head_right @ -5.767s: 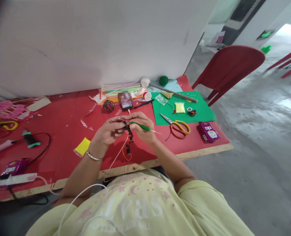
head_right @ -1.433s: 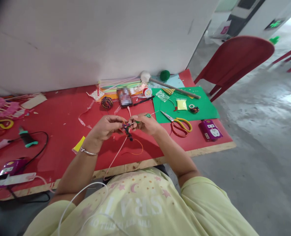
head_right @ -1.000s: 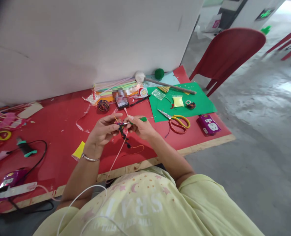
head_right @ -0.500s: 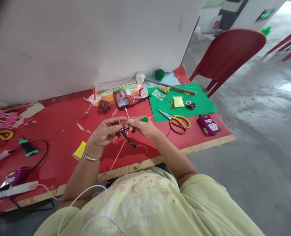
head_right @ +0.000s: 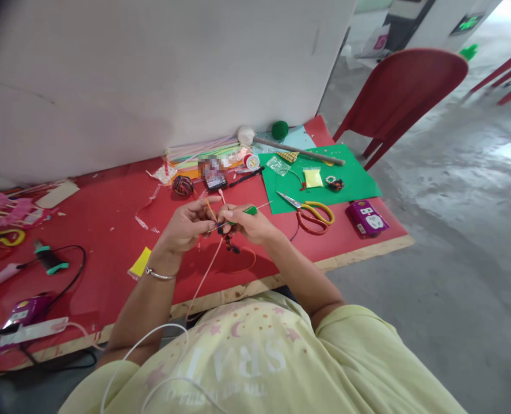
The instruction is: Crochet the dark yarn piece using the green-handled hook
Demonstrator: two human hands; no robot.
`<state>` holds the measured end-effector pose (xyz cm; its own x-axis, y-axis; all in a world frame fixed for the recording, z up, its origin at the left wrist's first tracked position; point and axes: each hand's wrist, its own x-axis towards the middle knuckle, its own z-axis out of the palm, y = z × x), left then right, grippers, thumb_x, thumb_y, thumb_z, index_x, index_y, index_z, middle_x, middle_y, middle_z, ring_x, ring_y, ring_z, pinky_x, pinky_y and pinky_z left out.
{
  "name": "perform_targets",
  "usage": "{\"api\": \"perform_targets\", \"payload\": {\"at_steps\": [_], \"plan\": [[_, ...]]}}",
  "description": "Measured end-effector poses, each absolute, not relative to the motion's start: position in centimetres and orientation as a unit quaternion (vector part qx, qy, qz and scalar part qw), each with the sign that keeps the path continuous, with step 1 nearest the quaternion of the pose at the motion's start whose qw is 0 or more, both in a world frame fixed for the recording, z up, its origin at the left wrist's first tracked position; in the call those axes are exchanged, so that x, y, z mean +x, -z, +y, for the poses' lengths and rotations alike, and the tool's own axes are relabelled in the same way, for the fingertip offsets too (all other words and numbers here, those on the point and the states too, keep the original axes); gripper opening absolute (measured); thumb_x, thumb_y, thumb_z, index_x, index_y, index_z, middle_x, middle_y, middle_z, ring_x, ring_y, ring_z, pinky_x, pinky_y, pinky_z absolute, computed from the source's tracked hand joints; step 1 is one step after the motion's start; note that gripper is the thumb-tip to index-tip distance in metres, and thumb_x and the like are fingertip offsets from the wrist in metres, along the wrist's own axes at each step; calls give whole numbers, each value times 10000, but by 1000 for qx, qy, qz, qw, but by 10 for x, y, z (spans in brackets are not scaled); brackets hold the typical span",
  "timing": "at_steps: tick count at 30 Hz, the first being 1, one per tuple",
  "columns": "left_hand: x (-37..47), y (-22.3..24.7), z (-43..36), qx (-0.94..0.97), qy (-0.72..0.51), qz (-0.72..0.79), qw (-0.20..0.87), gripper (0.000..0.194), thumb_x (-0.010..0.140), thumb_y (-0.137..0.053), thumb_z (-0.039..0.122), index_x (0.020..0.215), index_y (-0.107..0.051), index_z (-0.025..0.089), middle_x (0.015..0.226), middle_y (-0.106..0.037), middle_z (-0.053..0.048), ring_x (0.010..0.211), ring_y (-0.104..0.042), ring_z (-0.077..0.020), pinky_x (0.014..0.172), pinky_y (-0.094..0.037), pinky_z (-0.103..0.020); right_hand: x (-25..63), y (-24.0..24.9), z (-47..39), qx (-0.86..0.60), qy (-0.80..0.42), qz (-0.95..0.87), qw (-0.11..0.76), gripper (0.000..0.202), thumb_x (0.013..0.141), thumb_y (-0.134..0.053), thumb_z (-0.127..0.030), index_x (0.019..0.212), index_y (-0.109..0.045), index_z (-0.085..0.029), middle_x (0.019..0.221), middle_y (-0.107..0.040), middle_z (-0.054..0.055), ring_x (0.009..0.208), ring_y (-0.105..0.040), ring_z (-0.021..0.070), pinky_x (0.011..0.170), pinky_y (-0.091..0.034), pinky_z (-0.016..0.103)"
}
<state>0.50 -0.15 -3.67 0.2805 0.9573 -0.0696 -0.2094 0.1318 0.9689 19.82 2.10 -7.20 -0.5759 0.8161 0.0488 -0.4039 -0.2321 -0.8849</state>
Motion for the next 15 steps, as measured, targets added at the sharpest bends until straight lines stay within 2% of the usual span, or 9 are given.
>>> {"api": "perform_targets", "payload": {"at_steps": [4,11,15], "plan": [[7,43,-2,488,-483,404,605,661,648,-867,192,1289,-704,195,744,-676,9,516,-534,-61,459,-424,-177,194,71,15,-228,-732,-471,437,289,881,-711,-449,822,-771,-172,771,-663,-2,607,-612,74,522,-453,182],[6,46,-5,485,-515,383,594,787,652,-872,186,1398,-624,228,821,-707,5,517,-530,-54,458,-411,-174,186,66,5,-268,-631,-504,525,311,887,-705,-476,803,-805,-194,788,-682,23,625,-622,93,496,-477,195],[5,42,-7,476,-534,393,578,859,647,-886,181,1448,-580,231,781,-722,5,612,-606,-85,574,-475,-184,184,61,0,-270,-590,-527,549,289,913,-688,-435,782,-807,-207,823,-678,28,648,-633,94,511,-494,205]]}}
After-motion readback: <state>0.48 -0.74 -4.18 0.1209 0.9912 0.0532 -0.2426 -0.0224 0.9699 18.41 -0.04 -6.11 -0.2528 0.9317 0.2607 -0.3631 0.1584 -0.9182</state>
